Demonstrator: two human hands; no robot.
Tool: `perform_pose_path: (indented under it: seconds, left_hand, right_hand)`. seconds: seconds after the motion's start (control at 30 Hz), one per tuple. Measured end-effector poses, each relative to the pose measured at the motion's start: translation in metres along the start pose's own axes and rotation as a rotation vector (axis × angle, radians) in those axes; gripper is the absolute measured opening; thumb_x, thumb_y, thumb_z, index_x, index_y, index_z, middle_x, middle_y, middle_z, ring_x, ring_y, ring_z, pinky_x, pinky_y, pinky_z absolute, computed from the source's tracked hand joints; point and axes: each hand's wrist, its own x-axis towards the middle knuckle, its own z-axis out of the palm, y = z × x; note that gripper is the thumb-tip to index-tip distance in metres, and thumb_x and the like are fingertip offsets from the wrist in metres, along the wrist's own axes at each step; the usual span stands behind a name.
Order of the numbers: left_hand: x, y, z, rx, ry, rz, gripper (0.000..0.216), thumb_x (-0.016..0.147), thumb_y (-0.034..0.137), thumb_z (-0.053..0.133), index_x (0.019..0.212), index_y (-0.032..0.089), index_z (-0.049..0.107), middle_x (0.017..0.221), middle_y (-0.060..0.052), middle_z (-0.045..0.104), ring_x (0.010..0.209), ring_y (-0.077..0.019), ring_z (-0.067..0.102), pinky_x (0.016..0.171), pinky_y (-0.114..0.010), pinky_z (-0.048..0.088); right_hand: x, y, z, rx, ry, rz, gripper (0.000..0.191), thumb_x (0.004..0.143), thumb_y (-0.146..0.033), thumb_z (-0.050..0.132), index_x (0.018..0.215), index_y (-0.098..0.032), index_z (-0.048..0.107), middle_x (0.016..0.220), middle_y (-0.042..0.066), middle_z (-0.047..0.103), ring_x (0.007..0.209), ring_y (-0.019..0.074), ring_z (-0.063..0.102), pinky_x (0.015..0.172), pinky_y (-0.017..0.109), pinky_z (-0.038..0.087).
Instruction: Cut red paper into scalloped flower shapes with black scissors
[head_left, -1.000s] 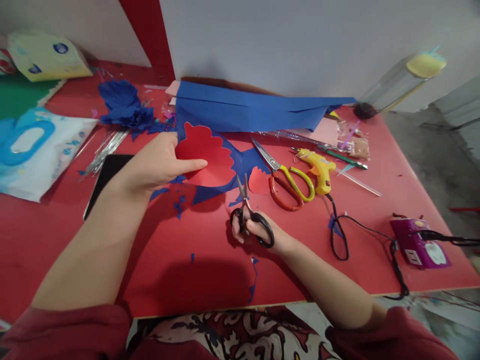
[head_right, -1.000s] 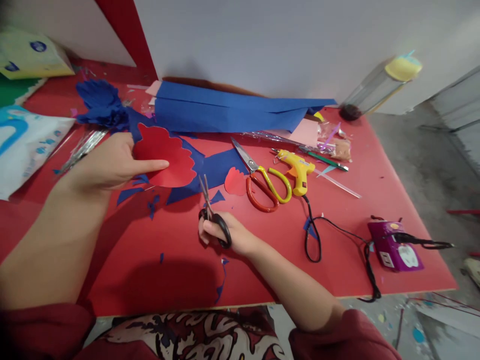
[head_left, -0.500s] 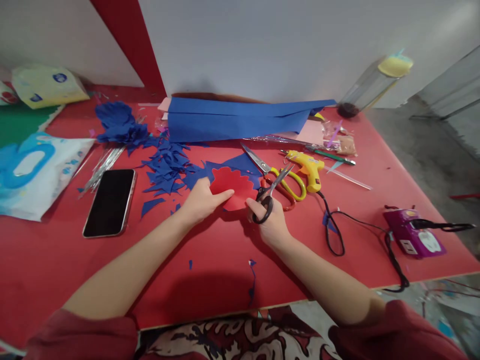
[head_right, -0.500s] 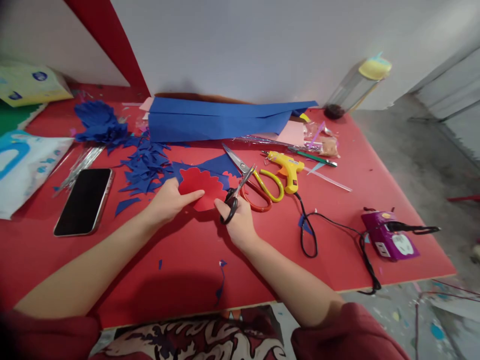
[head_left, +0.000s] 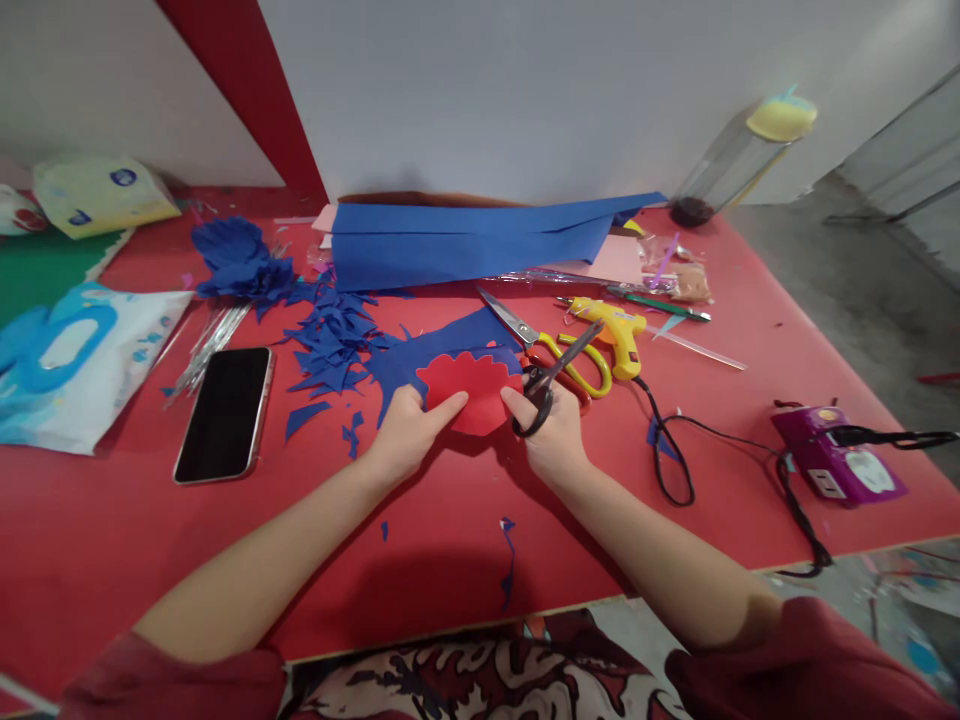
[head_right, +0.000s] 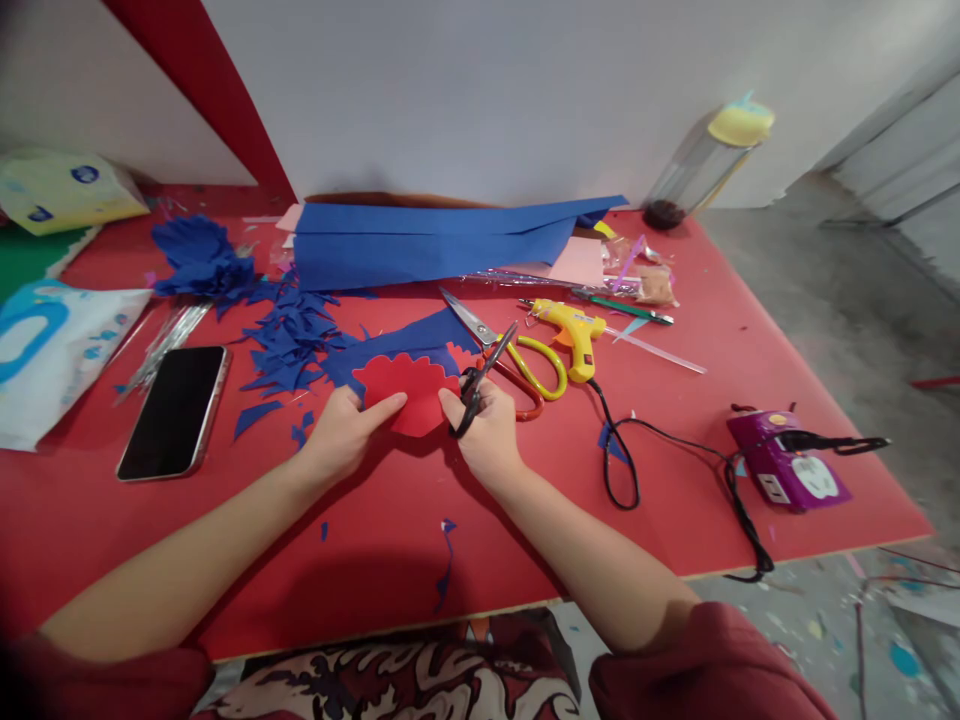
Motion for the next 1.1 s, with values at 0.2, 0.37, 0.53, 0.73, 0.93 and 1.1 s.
perform_pose_path:
  seconds: [0.2,0.37,0.53,0.73,0.93,1.1]
  left_hand:
    - [0.014,0.008,-0.022,-0.104,0.106,0.008,0.025,0.064,0.030,0.073,0.082,0.016,0.063,0.073,0.000,0.068,0.065,-0.0120,0.061,0.062,-0.023,0.049]
    - [0.019,0.032,-0.045,0.138,-0.070,0.016,0.029,0.062,0.030,0.074,0.088,0.018,0.067,0.085,-0.004,0.070,0.079,-0.0154,0.063,0.069,-0.023,0.049]
    - [0.014,0.038,-0.050,0.585,-0.376,0.001,0.028,0.062,0.036,0.072,0.085,0.020,0.069,0.084,-0.002,0.070,0.074,-0.0181,0.060,0.067,-0.027,0.046]
    - [0.011,0.036,-0.047,0.759,-0.451,0.030,0.028,0.075,0.041,0.056,0.063,0.016,0.060,0.054,0.004,0.049,0.050,-0.0104,0.040,0.047,-0.022,0.030]
    - [0.010,0.037,-0.040,0.775,-0.350,0.106,0.024,0.075,0.036,0.056,0.063,0.017,0.065,0.059,0.001,0.058,0.055,-0.0130,0.046,0.052,-0.023,0.034]
    - [0.011,0.037,-0.042,0.799,-0.314,0.137,0.022,0.073,0.037,0.058,0.066,0.018,0.068,0.063,0.000,0.064,0.059,-0.0156,0.051,0.056,-0.024,0.038]
  right_hand:
    - [0.003,-0.004,-0.001,-0.022,-0.016,-0.001,0.027,0.061,-0.031,0.065,0.064,-0.019,0.042,0.053,-0.007,0.035,0.049,0.0071,0.031,0.047,0.022,0.028]
    - [-0.001,-0.010,-0.001,-0.149,-0.242,0.067,0.027,0.061,-0.034,0.063,0.061,-0.020,0.040,0.046,-0.009,0.031,0.044,0.0062,0.028,0.043,0.022,0.023]
    - [-0.006,-0.014,0.001,-0.239,-0.466,0.050,0.030,0.064,-0.033,0.060,0.054,-0.020,0.035,0.047,-0.008,0.032,0.045,0.0054,0.027,0.044,0.021,0.023]
    - [-0.009,-0.013,0.001,-0.273,-0.457,0.010,0.027,0.065,-0.031,0.058,0.055,-0.020,0.036,0.047,-0.008,0.032,0.045,0.0058,0.027,0.045,0.022,0.023]
    - [-0.009,-0.013,0.003,-0.239,-0.409,0.052,0.026,0.064,-0.031,0.059,0.055,-0.020,0.037,0.046,-0.008,0.031,0.043,0.0057,0.028,0.043,0.022,0.024]
    - [-0.008,-0.013,0.004,-0.178,-0.435,0.125,0.025,0.063,-0.032,0.061,0.056,-0.019,0.040,0.044,-0.007,0.042,0.041,0.0065,0.035,0.042,0.021,0.027]
